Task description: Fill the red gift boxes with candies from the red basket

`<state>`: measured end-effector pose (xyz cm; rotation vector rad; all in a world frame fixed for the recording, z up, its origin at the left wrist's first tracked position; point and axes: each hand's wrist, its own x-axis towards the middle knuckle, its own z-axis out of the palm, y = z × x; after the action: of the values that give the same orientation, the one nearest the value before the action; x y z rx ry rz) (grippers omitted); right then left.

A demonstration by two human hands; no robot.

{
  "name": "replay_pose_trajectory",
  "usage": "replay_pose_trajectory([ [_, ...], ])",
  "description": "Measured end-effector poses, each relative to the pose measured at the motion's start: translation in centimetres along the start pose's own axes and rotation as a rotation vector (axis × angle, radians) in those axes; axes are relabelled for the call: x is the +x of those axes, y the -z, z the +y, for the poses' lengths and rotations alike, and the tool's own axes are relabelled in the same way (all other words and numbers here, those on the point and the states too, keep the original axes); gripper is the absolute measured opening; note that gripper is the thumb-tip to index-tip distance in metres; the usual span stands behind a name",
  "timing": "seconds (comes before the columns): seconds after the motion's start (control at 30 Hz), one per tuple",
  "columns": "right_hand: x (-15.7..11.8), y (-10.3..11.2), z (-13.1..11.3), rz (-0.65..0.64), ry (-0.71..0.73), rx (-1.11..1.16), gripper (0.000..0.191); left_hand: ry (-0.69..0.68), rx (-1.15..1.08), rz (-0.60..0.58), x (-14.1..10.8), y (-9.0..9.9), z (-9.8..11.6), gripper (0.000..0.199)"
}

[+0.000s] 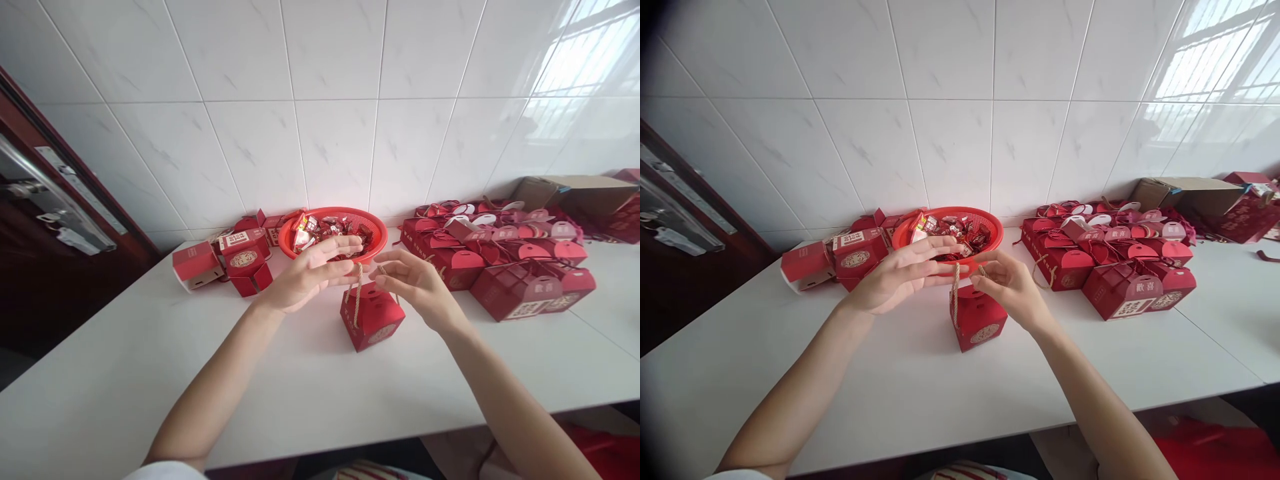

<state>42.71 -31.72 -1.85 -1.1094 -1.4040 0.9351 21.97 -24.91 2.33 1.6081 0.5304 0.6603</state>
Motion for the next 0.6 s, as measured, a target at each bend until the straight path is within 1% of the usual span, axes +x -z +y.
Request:
replay_pose_trajectory([
  [0.1, 0.3, -0.9, -0.6, 0.023, 0.035, -0.082, 0.038, -0.053, 0.001, -0.015, 0.2, -1.1, -0.7, 0.067],
  [0.2, 0.6, -1.7, -0.2, 0.090, 0.057, -0.176, 0.038, -0.119, -0.030, -0.055, 0.5, -1.7, -1.6, 0.063],
  [0.27, 0.8, -2.0, 0.1, 0.122, 0.054, -0.182, 0.032, -0.145, 0.016, -0.052, 0.6, -1.9, -2.1, 0.066],
  [0.37, 1.0, -2.1, 0.3, 0.189, 0.069, -0.145, 0.025, -0.157, 0.243, 0.047, 0.7, -2.0, -2.8, 0.073],
  [0.47, 1.0, -2.0, 0.1, 0.265, 0.086, -0.100, 0.021, -0.123, 0.526, 0.160, 1.0, -2.2, -3.9, 0.081],
  [0.53, 1.0, -1.9, 0.1, 0.285, 0.079, -0.048, 0.019, -0.078, 0.642, 0.166, 1.3, -2.4, -4.8, 0.082],
  [0.6, 0.9, -1.8, 0.2, 0.293, 0.062, 0.016, 0.019, -0.009, 0.692, 0.119, 1.6, -2.7, -5.6, 0.072],
])
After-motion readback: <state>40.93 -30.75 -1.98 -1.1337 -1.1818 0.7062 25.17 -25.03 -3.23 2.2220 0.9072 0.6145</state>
